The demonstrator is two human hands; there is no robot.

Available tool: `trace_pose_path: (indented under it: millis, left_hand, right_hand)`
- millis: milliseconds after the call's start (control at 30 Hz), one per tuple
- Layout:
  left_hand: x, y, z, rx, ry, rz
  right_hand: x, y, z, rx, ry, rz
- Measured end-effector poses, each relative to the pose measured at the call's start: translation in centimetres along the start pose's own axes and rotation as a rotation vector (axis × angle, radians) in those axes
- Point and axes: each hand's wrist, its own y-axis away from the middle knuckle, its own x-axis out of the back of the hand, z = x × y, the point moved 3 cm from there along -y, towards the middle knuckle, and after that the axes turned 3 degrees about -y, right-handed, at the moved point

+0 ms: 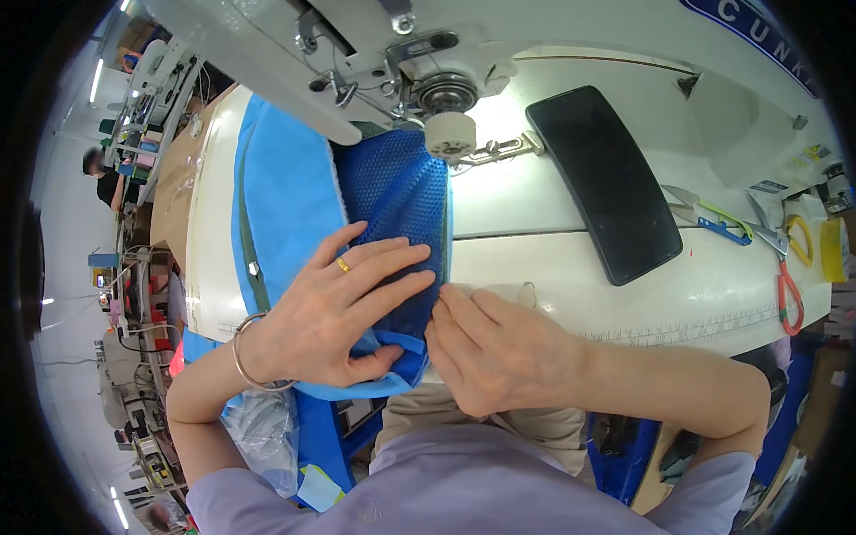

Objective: The person aligns a blue mesh fabric strip along the edge of a light blue bag and sews it using a sewing machine. They repeatedly adjust the fabric and rotate the bag to guide the material under the needle, ensuring the seam is straight.

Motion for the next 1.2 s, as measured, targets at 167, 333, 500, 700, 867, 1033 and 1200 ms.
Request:
trace_pose_path:
  millis: [167, 333, 500, 700, 867, 1033, 1200]
  left_hand:
    - [-0.2, 0.0, -0.1, -0.031, 0.021, 0.016]
    - [-0.1, -0.5, -0.5, -0.055, 0.038, 0.028]
    - [0.3, -1.5, -1.1, -0.094, -0.001, 0.017]
    - [0.7, -3.0, -2.8, -0.121, -0.070, 0.033]
    - [0.7, -5.1, -4.9, -0.136, -0.135, 0.052]
    - [1.7, -6.3, -6.2, -0.161, -0.279, 0.070]
    - [2.1, -5.5, -6.0, -0.168, -0.229, 0.091]
  right_hand:
    - [0.2, -0.2, 0.0, -0.014, -0.020, 0.000]
    - [0.0, -0.2, 0.1, -0.047, -0.048, -0.028]
    - [0.0, -0.4, 1.3, -0.080, -0.111, -0.039]
    - [-0.6, -0.7, 3.7, -0.095, -0.099, 0.021]
    - [-1.3, -1.1, 5.7, -0.179, -0.050, 0.024]
    - [-2.2, -1.2, 6.7, -0.218, -0.011, 0.078]
    - [-2.2, -1.3, 6.4, -0.223, -0.014, 0.075]
